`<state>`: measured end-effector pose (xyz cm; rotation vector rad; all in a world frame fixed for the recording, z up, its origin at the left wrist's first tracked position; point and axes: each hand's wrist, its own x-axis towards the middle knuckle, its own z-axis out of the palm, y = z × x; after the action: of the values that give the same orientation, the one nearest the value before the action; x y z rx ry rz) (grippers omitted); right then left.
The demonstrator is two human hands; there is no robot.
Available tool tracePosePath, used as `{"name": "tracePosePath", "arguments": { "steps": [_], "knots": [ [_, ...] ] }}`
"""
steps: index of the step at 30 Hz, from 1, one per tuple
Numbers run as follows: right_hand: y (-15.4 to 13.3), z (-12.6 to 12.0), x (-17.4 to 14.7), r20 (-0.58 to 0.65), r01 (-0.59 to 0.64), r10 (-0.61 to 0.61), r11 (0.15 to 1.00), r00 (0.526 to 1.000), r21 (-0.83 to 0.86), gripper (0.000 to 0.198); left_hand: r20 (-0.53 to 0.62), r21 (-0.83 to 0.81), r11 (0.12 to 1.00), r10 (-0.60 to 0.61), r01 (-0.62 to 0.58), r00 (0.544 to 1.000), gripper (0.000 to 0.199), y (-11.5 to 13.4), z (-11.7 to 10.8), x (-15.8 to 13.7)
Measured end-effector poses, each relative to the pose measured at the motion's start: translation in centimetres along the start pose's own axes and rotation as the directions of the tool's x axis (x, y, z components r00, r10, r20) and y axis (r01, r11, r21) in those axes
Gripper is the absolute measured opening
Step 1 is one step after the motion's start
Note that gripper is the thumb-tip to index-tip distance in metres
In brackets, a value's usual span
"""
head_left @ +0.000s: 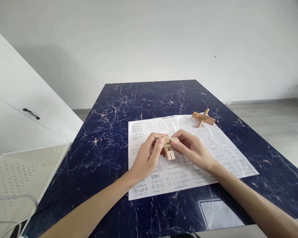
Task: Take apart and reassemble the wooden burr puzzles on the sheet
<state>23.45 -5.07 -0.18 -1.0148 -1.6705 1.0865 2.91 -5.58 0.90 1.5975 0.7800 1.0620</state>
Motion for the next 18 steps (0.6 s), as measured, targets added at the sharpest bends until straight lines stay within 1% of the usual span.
{"name": "tracePosePath", "arguments": {
  "steps": [5,18],
  "knots": [
    [-0.37,-0.01,0.00,0.062,-0.014,0.013,1.000,0.998,0.015,0.037,0.005,0.017,1.000,0.025,-0.025,1.000,0.029,-0.05,0.02,-0.02],
    [-0.34,-0.42,-0.05,0.176,-0.117,0.086,0.978,0.981,0.172,0.034,0.006,0.064,0.997,0.048,-0.049,0.999,0.027,-0.36,0.05,-0.30]
  ]
}}
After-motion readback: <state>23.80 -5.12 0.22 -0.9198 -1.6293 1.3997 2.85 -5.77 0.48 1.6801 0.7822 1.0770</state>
